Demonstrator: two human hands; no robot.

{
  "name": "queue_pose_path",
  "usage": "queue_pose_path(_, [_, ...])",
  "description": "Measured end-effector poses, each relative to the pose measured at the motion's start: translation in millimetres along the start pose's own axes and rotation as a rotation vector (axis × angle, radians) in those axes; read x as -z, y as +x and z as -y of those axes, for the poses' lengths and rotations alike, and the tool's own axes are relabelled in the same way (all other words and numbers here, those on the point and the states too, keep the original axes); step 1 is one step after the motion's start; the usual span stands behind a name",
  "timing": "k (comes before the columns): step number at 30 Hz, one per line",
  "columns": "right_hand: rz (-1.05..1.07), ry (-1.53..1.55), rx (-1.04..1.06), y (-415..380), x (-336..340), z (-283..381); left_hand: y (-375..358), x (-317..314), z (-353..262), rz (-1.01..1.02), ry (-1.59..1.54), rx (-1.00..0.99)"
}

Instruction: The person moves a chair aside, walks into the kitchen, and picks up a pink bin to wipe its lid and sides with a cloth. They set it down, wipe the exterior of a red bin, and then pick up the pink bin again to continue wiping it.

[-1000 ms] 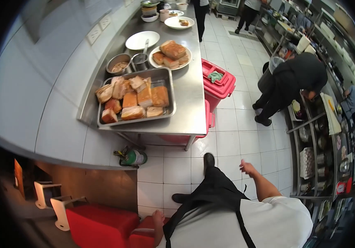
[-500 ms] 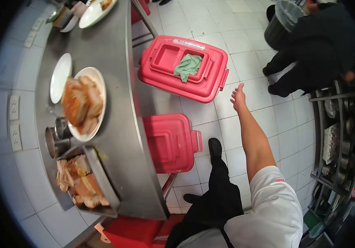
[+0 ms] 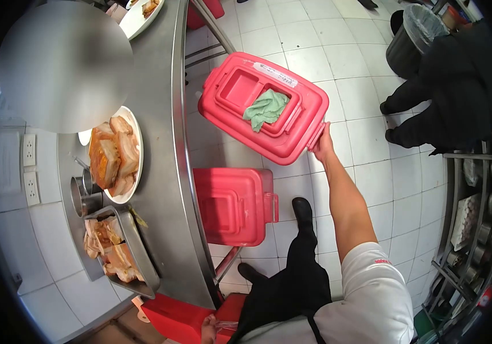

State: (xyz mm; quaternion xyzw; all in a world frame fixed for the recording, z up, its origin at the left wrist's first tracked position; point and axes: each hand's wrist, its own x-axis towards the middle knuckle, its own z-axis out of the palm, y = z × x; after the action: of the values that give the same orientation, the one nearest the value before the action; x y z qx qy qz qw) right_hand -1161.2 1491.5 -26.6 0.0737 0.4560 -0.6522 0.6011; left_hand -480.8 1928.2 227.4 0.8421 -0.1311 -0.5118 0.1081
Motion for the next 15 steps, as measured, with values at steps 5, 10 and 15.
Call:
queue_pose_path(5, [0.042,0.058,-0.006,-71.4,36.8,-71.2,11.3,-19.6,0.4,0.034,-0.047,0.029])
queue_pose_path(10, [-0.045,0.087,-0.032,-136.5,95.8,-113.8,19.6,-9.4,92.3,0.023,-0.211,0.039])
queue_pose_path(15, [-0.093,0.165,0.164,-219.4,111.5,-164.0,56.6,12.4,220.9,0.139,-0.434,0.098])
